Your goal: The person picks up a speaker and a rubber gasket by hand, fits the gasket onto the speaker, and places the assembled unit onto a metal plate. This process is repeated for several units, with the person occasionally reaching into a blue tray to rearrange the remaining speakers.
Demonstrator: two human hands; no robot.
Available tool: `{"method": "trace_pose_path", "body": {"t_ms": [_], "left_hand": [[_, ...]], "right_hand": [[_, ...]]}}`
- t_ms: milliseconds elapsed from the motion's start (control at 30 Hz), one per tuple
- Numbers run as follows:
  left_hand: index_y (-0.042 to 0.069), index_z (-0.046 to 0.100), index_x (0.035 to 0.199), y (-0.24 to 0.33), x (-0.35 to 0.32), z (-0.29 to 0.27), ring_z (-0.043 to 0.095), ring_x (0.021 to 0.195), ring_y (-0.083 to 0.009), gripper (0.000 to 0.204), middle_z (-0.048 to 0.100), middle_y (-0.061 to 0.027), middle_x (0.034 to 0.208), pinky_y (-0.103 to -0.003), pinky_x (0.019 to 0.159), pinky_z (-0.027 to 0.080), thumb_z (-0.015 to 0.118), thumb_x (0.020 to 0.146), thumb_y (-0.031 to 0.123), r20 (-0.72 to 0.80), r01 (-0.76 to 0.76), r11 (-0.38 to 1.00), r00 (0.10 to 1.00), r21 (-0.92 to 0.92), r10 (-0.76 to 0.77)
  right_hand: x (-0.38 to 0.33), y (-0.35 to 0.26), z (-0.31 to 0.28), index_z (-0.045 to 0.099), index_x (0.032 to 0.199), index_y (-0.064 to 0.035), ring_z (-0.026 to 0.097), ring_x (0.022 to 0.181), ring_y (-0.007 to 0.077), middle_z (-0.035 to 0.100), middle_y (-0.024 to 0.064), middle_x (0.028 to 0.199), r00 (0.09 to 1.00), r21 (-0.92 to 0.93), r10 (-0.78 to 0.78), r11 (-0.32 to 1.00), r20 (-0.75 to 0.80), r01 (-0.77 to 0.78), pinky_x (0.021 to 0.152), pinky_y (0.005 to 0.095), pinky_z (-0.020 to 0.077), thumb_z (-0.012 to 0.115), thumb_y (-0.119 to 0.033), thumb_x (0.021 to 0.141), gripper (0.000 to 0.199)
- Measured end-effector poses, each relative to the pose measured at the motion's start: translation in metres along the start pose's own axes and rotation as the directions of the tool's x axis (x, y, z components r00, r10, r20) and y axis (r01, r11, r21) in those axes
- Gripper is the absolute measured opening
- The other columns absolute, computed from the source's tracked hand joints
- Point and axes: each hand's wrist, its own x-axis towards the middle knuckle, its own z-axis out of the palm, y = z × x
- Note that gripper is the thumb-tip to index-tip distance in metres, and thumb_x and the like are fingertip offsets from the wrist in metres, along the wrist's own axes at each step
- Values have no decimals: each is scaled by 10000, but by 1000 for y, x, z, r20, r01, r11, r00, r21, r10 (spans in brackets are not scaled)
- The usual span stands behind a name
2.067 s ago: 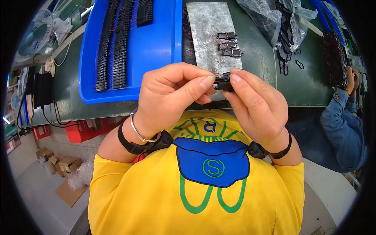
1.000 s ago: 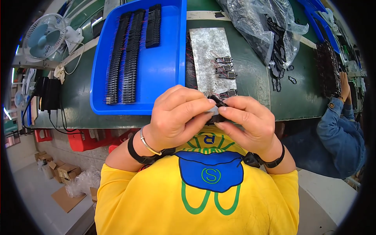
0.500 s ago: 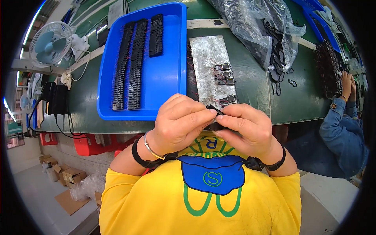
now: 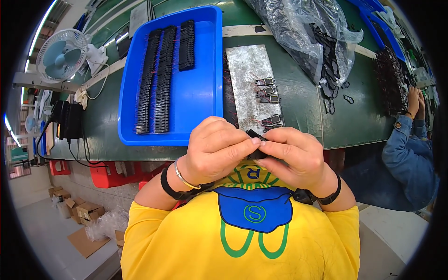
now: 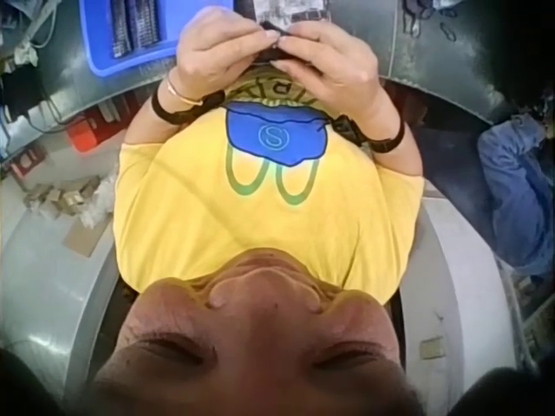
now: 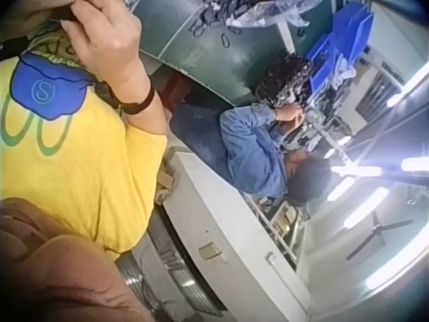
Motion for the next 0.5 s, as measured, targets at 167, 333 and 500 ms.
{"method": "trace_pose_path", "body": {"t_ms": [167,333,500], "left_hand": [[48,717,918,-4,-3,3,573,650,-168,313,616,-19,804,-294,558,422,724,606,18,-39,-28,999,999,-32,27],[49,699,953,-4,-6,2,575,669,-178,354,611,-19,811,-306,583,418,723,614,-48,-43,-15,997,999,-72,12],[41,705,911,-3,-5,5,569,651,-175,319,603,-19,794,-306,571,415,743,596,13,-79,-31,998,996,-51,27]], "right_hand": [[-1,1,0,691,946,-23,664,714,257,660,140,909,1000,17,-28,999,8,28,580,298,529,831,-94,636,347],[0,0,0,692,950,-25,667,717,259,663,139,913,998,32,-55,998,16,54,579,297,530,829,-112,649,343],[1,0,0,692,947,-25,670,717,261,662,140,909,998,26,-53,998,20,52,580,297,532,830,-125,653,340]]}}
